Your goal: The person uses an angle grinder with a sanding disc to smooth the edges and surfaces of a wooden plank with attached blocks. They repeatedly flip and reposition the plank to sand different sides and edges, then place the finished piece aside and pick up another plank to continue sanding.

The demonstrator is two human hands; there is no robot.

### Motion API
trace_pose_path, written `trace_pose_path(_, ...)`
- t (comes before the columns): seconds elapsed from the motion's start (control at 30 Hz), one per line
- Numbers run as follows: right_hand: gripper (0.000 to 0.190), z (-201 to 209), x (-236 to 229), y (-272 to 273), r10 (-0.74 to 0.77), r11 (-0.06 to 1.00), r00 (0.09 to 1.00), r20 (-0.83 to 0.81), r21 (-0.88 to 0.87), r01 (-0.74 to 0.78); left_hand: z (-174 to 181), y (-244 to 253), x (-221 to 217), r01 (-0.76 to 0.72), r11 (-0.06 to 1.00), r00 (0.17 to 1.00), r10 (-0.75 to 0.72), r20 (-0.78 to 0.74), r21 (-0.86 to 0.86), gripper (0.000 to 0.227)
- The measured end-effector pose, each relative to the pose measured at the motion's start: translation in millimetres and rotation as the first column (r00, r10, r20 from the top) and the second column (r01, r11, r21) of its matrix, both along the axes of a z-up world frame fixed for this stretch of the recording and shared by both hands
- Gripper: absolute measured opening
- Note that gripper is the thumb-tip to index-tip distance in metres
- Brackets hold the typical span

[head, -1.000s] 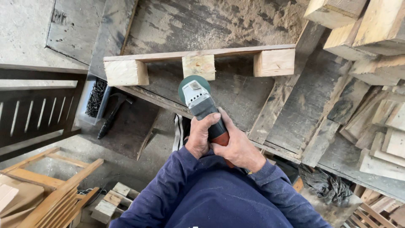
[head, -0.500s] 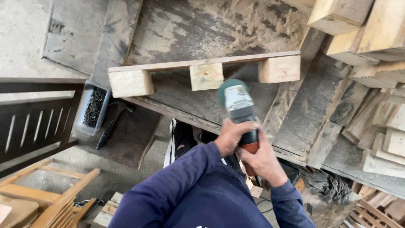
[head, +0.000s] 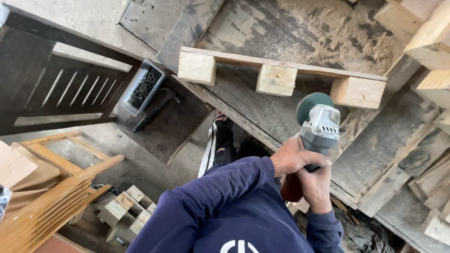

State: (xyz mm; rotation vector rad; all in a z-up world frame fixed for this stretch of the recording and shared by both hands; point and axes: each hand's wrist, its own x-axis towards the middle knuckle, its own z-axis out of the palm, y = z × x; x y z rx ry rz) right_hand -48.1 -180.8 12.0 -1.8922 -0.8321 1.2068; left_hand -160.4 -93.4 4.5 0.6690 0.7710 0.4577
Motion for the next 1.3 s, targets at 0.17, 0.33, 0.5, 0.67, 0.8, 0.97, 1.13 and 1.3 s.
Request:
trace_pose_path(0.17, 0.065, -1.4, -11.4, 26.8, -0.030, 0.995, 0.999, -0.030, 0.091, 0.033, 4.3, 13.5, -12.8, -0.020, 1.000, 0.999, 0.019, 0.044, 0.011, 0.071)
trace_pose_path(0.33, 0.067, 8.4, -31.1, 47.0, -0.125, 0.991, 0.992, -0.030, 0.039, 0.126, 9.5, 33.2, -49.0, 0.176, 0.981, 0.982, -0.168, -0.090, 0.083, 0.082)
trace_pose_path(0.5, 0.059, 16.2, -42.9, 68.3, -0.306, 0.947, 0.939, -0.156, 0.051, 0.317, -1.3, 69.7, -105.1, 0.103, 0.962, 0.940, -0.012, -0.340, 0.252, 0.051)
trace_pose_path(0.67, 0.054, 25.1, -61.5, 77.9, -0.485, 0.851, 0.820, -0.303, 0.052, 0.522, -24.0, 129.9, -109.5, 0.111, 0.702, 0.861, 0.285, -0.421, 0.703, 0.034)
trace_pose_path(0.8, 0.051, 28.7, -65.8, 85.1, -0.537, 0.791, 0.767, -0.351, 0.106, 0.603, -17.1, 128.9, -101.2, 0.606, 0.633, 0.794, -0.443, -0.417, 0.481, 0.041)
trace_pose_path(0.97, 0.054, 28.9, -55.4, 79.6, -0.614, 0.697, 0.689, -0.384, 0.145, 0.702, -11.8, 97.9, -102.6, 0.722, 0.605, 0.651, -0.758, -0.034, 0.337, 0.083)
trace_pose_path(1.13, 0.048, 23.9, -37.2, 80.3, -0.682, 0.561, 0.571, -0.456, 0.175, 0.809, -17.0, 89.4, -99.6, 0.599, 0.605, 0.748, -0.657, -0.097, 0.525, 0.052)
trace_pose_path(1.3, 0.039, 22.3, -20.6, 82.8, -0.646, 0.581, 0.576, -0.501, 0.167, 0.797, -18.5, 80.7, -80.4, 0.607, 0.601, 0.775, -0.592, -0.221, 0.519, 0.051)
